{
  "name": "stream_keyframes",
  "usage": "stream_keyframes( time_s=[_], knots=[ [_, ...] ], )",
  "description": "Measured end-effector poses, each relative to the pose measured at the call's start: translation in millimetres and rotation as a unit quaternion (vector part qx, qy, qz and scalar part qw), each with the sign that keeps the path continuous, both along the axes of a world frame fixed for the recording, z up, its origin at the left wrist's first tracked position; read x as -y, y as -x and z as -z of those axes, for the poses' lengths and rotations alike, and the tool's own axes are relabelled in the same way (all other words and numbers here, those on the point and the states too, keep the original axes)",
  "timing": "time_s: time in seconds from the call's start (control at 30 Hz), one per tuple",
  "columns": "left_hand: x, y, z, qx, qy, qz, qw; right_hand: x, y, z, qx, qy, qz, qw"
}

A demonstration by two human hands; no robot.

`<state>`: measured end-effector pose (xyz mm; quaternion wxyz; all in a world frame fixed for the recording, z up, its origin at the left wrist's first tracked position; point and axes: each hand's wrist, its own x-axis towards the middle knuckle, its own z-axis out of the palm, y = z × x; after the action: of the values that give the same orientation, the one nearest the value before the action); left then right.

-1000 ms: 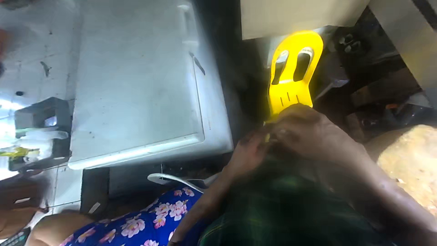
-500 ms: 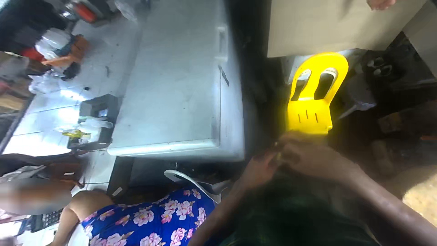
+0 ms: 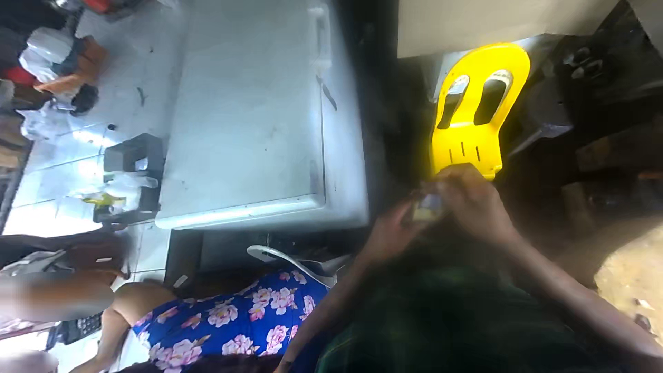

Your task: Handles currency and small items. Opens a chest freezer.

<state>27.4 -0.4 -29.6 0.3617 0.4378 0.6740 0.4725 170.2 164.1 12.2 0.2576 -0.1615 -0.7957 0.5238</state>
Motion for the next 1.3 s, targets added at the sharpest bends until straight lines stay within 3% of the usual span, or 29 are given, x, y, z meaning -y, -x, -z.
stream_keyframes(
  time_s=[0.1, 0.23, 0.43, 0.57, 0.83, 1.0, 1.17, 1.3],
  knots=[
    [-4, -1, 3, 0.008, 0.015, 0.006, 1.0, 2, 3, 1, -0.05, 0.058, 0.024, 0.997],
    [-9, -6, 7, 0.005, 0.016, 0.024, 1.0, -5, -7, 0, 0.012, 0.05, 0.075, 0.996],
    [-13, -5, 8, -0.04, -0.048, 0.011, 0.998, -16, -29, -6, 0.074, -0.097, -0.022, 0.992],
    [-16, -5, 10, -0.104, -0.11, 0.0, 0.988, -7, -31, -1, 0.057, -0.161, -0.021, 0.985],
    [-14, -4, 11, -0.062, -0.076, -0.027, 0.995, 6, -23, 23, -0.019, -0.23, 0.041, 0.972],
    [-9, -4, 14, -0.069, -0.07, -0.036, 0.994, 4, -30, 32, 0.009, -0.265, -0.002, 0.964],
    [-6, -6, 17, -0.135, -0.101, -0.029, 0.985, 0, -34, 17, -0.019, -0.151, 0.022, 0.988],
    [-5, -8, 18, -0.174, -0.112, -0.029, 0.978, -10, -29, 12, 0.041, -0.191, -0.033, 0.98]
  ],
)
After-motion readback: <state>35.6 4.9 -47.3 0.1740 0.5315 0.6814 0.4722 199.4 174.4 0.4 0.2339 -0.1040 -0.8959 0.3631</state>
